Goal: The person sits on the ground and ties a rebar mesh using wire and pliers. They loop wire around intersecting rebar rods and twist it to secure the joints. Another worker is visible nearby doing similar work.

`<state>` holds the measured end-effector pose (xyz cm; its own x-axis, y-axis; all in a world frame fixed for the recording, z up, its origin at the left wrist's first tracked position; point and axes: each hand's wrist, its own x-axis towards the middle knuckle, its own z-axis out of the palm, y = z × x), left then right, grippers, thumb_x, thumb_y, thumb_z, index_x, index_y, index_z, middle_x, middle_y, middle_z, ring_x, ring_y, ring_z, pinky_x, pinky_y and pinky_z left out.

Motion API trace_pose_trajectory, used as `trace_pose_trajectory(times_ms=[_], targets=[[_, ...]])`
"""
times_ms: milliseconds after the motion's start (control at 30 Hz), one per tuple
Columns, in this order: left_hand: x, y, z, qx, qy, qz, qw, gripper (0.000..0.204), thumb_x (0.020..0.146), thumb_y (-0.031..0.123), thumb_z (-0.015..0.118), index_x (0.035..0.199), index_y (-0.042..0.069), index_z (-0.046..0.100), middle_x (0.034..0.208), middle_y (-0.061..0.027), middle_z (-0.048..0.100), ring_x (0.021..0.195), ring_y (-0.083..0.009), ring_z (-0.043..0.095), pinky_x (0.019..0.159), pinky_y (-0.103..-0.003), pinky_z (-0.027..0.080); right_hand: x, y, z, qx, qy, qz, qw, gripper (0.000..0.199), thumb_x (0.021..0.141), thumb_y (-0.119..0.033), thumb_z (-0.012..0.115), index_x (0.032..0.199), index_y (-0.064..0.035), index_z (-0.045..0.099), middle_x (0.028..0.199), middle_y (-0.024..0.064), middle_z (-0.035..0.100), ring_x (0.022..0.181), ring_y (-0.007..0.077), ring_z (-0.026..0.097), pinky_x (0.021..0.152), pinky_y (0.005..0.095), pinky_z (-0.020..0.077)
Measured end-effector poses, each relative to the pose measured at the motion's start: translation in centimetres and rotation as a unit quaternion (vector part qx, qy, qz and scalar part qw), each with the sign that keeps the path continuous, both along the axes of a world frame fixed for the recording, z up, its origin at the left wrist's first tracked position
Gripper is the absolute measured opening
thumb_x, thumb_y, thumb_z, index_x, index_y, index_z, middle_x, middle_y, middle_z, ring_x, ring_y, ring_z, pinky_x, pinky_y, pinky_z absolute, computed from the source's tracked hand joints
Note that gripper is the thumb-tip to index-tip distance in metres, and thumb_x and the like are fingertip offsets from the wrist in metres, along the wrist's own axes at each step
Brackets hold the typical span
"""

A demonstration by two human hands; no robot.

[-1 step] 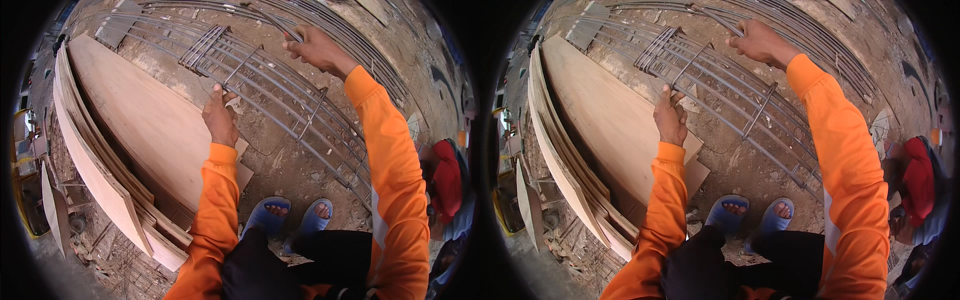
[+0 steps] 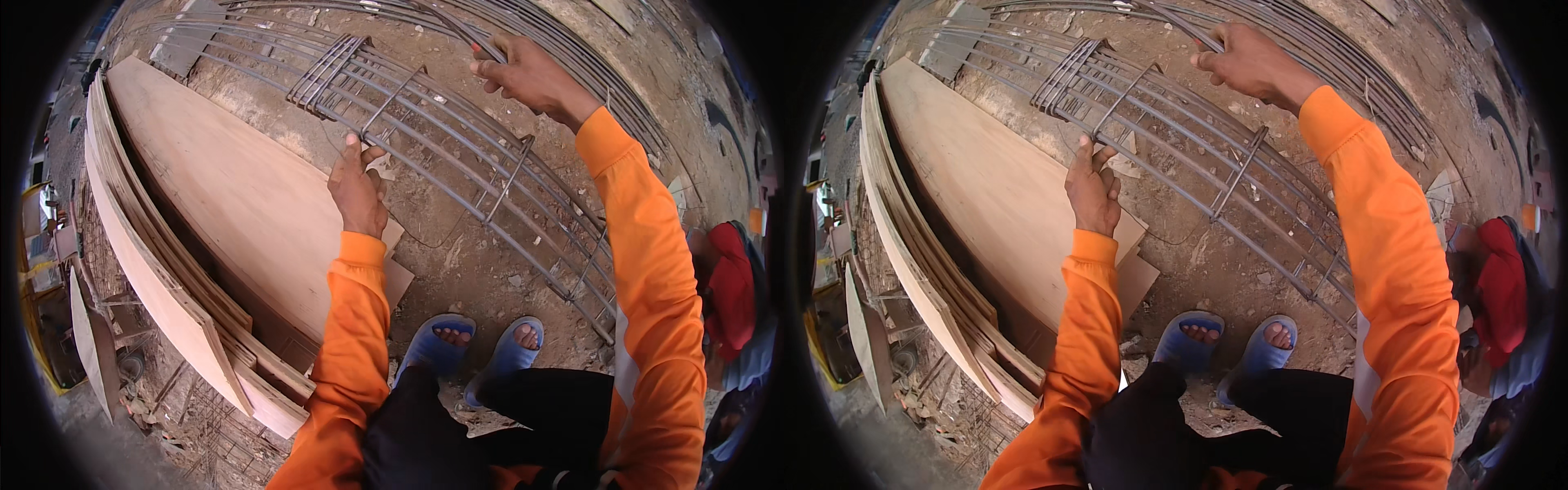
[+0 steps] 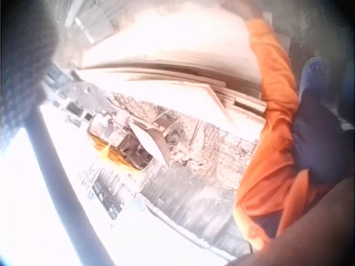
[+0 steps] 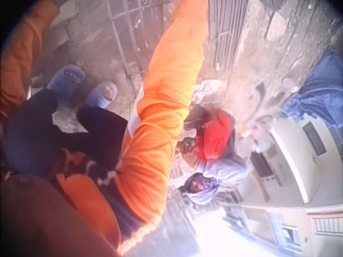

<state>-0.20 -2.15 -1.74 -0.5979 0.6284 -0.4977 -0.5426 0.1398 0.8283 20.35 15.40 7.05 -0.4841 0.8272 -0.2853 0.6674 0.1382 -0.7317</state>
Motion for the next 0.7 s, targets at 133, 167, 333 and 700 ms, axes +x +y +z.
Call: trace_pose_trajectory(times_ms=[133,167,333,700], targets=[[0.0,0.1,0.7,-0.030,0.024,-0.061,0.997,0.028,0.103,0.031,0.060,0.112,0.005,0.061,0.090,-0.0107,0.070,0.043,-0.0055,0.035,0.039,-0.022,0.029,6.3,-3.8,3.7,-0.019,0.068,-0.038,0.997,0.039,0.096,-0.032,0.068,0.118,0.0000,0.063,0.082,0.0032,0.061,0.069,0.0109,0.059,0.061,0.0279,0.0461],[-0.1,0.1,0.7,-0.034,0.044,-0.064,0.996,0.031,0.102,0.031,0.060,0.116,0.004,0.061,0.091,-0.0105,0.071,0.043,-0.0056,0.034,0.039,-0.022,0.029,7.9,-5.1,4.7,-0.029,0.076,-0.051,0.995,0.039,0.096,-0.032,0.069,0.117,-0.0001,0.063,0.082,0.0022,0.060,0.069,0.0102,0.058,0.061,0.0271,0.0457],[2.2,-2.7,4.1,-0.118,0.066,0.094,0.986,0.038,0.103,0.038,0.057,0.109,0.002,0.068,0.079,-0.0048,0.066,0.044,-0.0059,0.036,0.041,-0.023,0.027,11.2,-14.2,11.3,-0.172,0.059,-0.169,0.969,0.036,0.096,-0.028,0.072,0.116,0.0001,0.062,0.080,-0.0018,0.055,0.066,0.0064,0.049,0.059,0.0240,0.0417],[15.0,-14.8,34.1,-0.151,-0.263,-0.007,0.953,0.071,0.106,0.064,0.028,0.098,0.005,0.066,0.069,-0.0002,0.056,0.047,-0.0087,0.033,0.044,-0.024,0.028,11.2,-32.0,26.4,-0.301,0.143,-0.122,0.935,0.041,0.084,-0.022,0.084,0.109,-0.0041,0.058,0.080,0.0016,0.061,0.066,0.0080,0.052,0.064,0.0276,0.0485]])
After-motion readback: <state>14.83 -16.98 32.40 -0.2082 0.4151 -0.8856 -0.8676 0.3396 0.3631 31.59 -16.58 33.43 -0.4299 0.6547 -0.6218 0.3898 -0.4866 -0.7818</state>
